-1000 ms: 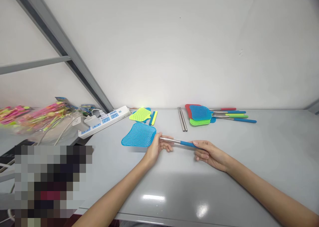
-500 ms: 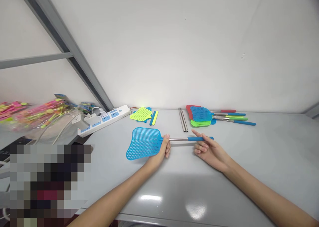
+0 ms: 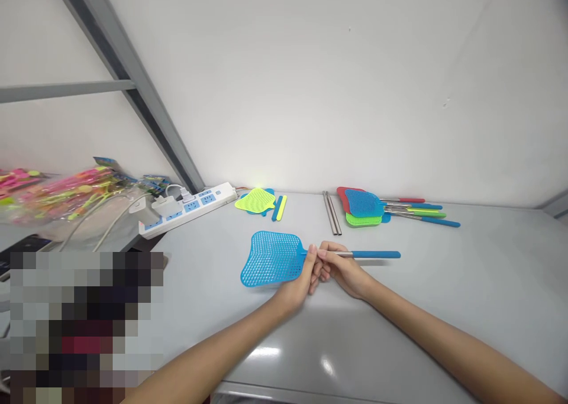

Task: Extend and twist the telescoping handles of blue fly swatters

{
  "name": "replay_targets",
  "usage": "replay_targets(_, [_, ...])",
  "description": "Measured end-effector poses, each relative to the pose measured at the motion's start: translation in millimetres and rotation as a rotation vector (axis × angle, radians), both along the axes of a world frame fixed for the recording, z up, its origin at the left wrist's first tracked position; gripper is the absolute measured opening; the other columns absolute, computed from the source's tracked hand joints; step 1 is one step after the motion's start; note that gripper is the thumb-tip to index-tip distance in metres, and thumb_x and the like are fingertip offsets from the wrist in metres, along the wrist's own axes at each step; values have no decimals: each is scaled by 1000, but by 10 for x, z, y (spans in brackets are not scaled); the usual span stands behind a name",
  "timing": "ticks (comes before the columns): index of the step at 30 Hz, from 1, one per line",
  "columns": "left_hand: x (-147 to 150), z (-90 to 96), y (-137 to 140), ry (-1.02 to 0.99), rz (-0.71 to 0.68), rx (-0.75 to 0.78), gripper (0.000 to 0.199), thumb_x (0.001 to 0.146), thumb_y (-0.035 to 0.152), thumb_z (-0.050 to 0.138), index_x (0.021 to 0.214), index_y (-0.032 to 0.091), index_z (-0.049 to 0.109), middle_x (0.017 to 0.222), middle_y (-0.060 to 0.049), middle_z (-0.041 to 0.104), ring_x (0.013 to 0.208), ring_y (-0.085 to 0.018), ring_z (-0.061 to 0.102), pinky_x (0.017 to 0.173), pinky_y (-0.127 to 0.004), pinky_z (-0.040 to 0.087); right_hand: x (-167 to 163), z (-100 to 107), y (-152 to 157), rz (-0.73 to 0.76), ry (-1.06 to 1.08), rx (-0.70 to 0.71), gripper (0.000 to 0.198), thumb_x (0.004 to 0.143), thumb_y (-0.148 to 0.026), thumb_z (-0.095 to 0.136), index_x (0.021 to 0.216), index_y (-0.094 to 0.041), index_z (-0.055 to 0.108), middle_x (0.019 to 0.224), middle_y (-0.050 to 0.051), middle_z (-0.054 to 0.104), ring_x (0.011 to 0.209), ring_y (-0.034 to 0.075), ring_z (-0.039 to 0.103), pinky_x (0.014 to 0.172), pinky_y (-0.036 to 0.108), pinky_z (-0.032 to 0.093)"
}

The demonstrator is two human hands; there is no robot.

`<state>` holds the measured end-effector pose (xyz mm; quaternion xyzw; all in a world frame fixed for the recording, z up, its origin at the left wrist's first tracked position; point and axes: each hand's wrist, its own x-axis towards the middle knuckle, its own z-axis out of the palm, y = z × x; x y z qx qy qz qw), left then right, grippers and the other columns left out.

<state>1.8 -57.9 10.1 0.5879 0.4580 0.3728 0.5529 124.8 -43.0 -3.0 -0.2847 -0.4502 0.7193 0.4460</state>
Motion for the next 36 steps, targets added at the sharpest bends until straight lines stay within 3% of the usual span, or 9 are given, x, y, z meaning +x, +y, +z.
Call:
replay_targets(6, [58, 9, 29, -118, 174, -72, 48, 76, 57, 25, 47, 19, 28, 37, 7, 27, 33, -6, 26, 41, -22, 26, -86, -81, 106, -20, 30, 26, 24, 73, -21, 49, 51, -16, 43, 42, -4, 41, 38, 8, 39, 43, 22, 29])
replay_targets(17, [81, -42, 63, -316, 158, -165, 41, 72, 47, 45, 50, 18, 26, 44, 8, 21, 36, -3, 19, 35, -19, 16, -85, -84, 94, -7, 17, -18, 28, 71, -26, 50, 47, -17, 39, 38, -7, 33, 33, 6, 32, 38, 21, 27])
replay_targets(25, [118, -15, 47, -354, 232, -214, 41, 70, 47, 47, 50, 18, 25, 44, 9, 21, 37, -2, 17, 36, -19, 15, -99, -73, 83, -31, -8, -32, 26, 71, -26, 49, 48, -16, 42, 36, -8, 29, 31, 4, 25, 35, 20, 22])
replay_targets(36, [142, -32, 89, -362, 229, -213, 42, 68, 51, 46, 50, 18, 27, 43, 9, 21, 35, -2, 17, 36, -20, 15, -124, -11, 66, -82, 48, -96, 26, 68, -23, 49, 47, -17, 36, 36, -10, 23, 32, 3, 20, 35, 19, 21])
